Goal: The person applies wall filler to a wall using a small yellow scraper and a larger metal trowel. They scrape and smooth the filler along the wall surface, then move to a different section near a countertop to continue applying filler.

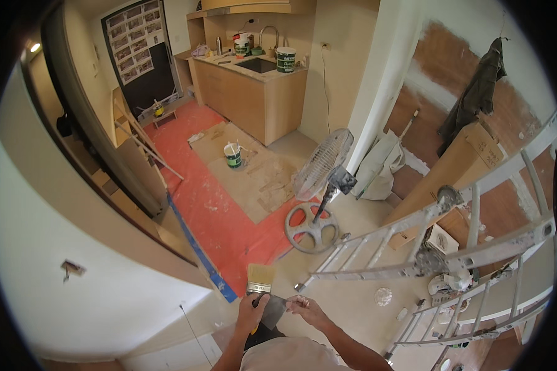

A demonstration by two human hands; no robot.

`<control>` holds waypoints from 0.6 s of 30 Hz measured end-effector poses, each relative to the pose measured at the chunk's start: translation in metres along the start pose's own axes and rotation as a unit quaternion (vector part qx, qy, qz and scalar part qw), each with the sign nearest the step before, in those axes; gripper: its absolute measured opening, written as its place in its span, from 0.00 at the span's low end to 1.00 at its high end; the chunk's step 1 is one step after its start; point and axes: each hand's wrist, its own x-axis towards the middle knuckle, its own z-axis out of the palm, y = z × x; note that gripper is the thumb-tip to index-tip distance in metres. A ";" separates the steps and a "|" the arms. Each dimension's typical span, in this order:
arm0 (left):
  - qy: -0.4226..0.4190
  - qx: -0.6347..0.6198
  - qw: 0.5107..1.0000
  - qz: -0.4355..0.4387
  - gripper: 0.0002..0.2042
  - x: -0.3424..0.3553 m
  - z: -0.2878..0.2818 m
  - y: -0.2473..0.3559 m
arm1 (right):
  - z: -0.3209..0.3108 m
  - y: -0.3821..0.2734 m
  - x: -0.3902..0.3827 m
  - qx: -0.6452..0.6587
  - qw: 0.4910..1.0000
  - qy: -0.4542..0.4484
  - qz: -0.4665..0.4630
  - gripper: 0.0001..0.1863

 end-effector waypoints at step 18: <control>0.077 -0.048 0.996 0.020 0.15 0.339 -0.208 0.044 | 0.020 -0.161 0.325 0.023 0.998 0.061 -0.011 0.21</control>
